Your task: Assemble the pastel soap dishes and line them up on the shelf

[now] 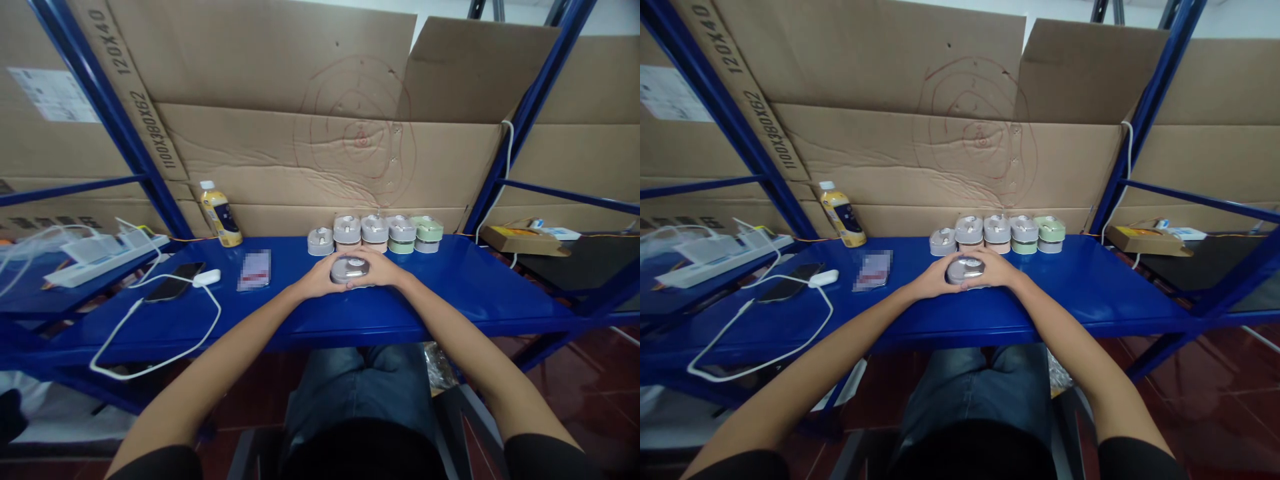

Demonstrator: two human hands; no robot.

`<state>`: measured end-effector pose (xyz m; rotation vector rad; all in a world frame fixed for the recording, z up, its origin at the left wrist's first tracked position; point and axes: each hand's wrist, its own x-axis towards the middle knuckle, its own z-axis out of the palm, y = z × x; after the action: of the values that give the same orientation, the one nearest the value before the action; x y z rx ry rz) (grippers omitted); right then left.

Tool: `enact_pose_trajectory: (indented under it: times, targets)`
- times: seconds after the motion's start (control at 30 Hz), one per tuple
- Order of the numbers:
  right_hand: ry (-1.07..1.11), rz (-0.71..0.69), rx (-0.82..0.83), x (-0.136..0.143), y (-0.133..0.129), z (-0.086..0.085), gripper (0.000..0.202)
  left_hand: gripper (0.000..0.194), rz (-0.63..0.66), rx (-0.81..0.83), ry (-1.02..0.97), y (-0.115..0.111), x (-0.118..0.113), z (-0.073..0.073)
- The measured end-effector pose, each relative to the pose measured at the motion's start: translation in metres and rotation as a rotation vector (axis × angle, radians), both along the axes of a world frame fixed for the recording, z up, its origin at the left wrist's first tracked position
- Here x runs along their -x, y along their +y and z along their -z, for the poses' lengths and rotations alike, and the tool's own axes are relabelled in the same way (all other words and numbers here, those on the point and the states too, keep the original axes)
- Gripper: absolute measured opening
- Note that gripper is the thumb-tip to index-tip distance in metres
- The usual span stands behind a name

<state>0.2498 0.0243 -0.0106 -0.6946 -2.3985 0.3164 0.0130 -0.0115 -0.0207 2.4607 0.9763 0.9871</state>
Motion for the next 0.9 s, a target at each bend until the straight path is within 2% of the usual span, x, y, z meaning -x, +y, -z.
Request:
enact_pose_trajectory:
  times: [0.2, 0.23, 0.3, 0.4, 0.5, 0.6, 0.67, 0.73, 0.9]
  targets:
    - [0.045, -0.003, 0.057, 0.0, 0.003, 0.003, 0.095, 0.085, -0.061, -0.027, 0.001, 0.003, 0.005, 0.005]
    - [0.091, 0.018, 0.081, -0.003, 0.005, 0.001, 0.092, 0.084, -0.097, -0.032, -0.013, 0.003, 0.006, 0.003]
    - [0.238, 0.116, 0.089, -0.012, 0.01, -0.006, 0.073, 0.083, -0.204, -0.048, -0.074, 0.004, 0.01, -0.002]
    - [0.533, 0.427, -0.042, -0.037, 0.024, -0.021, 0.05, 0.082, -0.48, -0.122, -0.244, 0.01, 0.016, -0.018]
    - [0.808, 0.888, -0.178, -0.075, 0.044, -0.033, 0.046, 0.086, -0.782, -0.159, -0.366, 0.026, 0.019, -0.035]
    - [0.963, 1.246, -0.149, -0.117, 0.066, -0.028, 0.039, 0.089, -0.965, -0.05, -0.36, 0.05, 0.014, -0.045]
    - [0.997, 1.369, -0.058, -0.142, 0.078, -0.018, 0.04, 0.088, -1.037, 0.005, -0.336, 0.065, 0.007, -0.045]
    - [0.98, 1.334, 0.037, -0.162, 0.088, -0.007, 0.047, 0.088, -1.103, 0.014, -0.328, 0.078, 0.0, -0.042]
    - [0.878, 1.087, 0.18, -0.19, 0.108, 0.011, 0.062, 0.091, -1.176, -0.024, -0.287, 0.093, -0.009, -0.028]
